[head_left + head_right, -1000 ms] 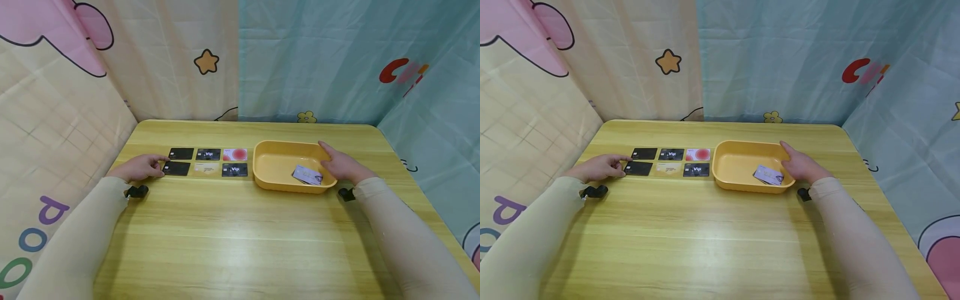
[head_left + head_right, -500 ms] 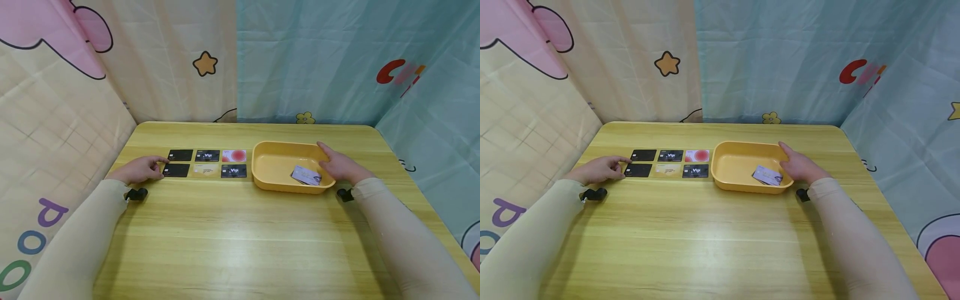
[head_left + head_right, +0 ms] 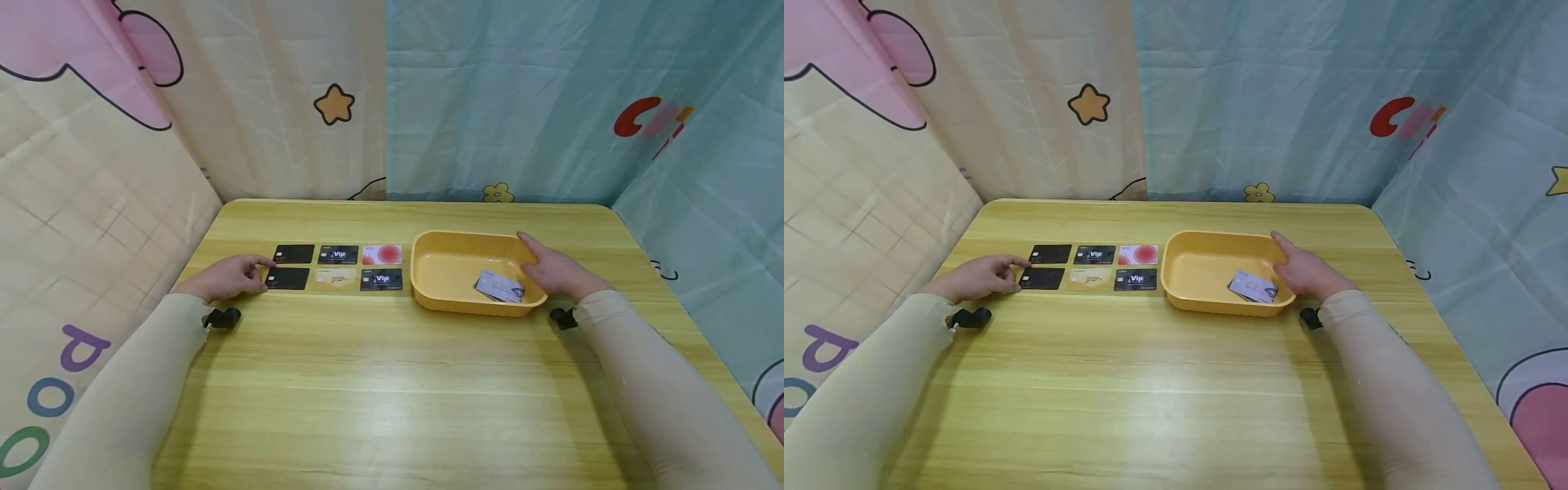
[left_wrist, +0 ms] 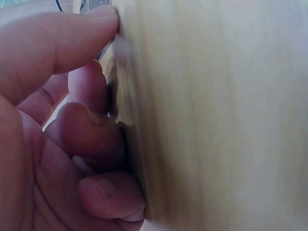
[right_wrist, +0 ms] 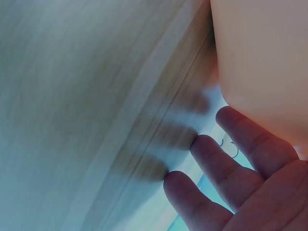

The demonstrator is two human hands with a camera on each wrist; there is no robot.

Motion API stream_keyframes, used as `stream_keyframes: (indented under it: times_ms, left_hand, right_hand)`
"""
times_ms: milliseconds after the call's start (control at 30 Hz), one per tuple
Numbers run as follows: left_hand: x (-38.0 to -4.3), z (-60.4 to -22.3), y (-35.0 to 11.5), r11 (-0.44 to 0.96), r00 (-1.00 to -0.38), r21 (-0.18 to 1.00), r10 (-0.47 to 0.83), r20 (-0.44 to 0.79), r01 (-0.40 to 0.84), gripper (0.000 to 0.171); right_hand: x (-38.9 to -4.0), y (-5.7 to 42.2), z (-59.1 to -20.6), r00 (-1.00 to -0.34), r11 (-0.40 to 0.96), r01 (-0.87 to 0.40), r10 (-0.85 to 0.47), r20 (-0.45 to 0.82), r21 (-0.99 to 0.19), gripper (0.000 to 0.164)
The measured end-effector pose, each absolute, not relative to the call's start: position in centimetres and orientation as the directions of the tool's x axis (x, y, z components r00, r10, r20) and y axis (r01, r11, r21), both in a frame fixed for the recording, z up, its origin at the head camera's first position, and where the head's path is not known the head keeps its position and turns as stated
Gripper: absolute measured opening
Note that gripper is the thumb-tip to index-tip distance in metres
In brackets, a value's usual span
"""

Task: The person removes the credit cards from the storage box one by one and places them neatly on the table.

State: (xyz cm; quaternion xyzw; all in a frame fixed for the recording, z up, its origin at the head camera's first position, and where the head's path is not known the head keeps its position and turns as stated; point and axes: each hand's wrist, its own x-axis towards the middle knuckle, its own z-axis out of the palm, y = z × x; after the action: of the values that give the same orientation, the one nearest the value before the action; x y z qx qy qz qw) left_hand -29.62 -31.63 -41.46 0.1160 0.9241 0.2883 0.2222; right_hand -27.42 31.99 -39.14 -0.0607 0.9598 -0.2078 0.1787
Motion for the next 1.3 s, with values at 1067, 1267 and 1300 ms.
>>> stream_keyframes:
  times_ms: [1067,1267,1300]
  left_hand:
    - [-29.6,-41.3,-31.7,0.771,-0.894,0.632,0.339,-0.294,0.085,0.064]
    - [-30.1,-39.5,-29.6,0.749,-0.923,0.653,0.322,-0.211,0.112,0.058]
    - [-30.1,-39.1,-29.1,0.746,-0.925,0.654,0.328,-0.193,0.128,0.058]
  right_hand:
    - [-27.3,31.8,-39.2,-0.934,0.92,-0.053,-0.183,-0.305,-0.389,0.073]
    - [-27.4,31.9,-39.5,-0.935,0.917,-0.055,-0.186,-0.303,-0.394,0.073]
    - [-27.4,31.9,-39.5,-0.935,0.917,-0.053,-0.185,-0.304,-0.395,0.073]
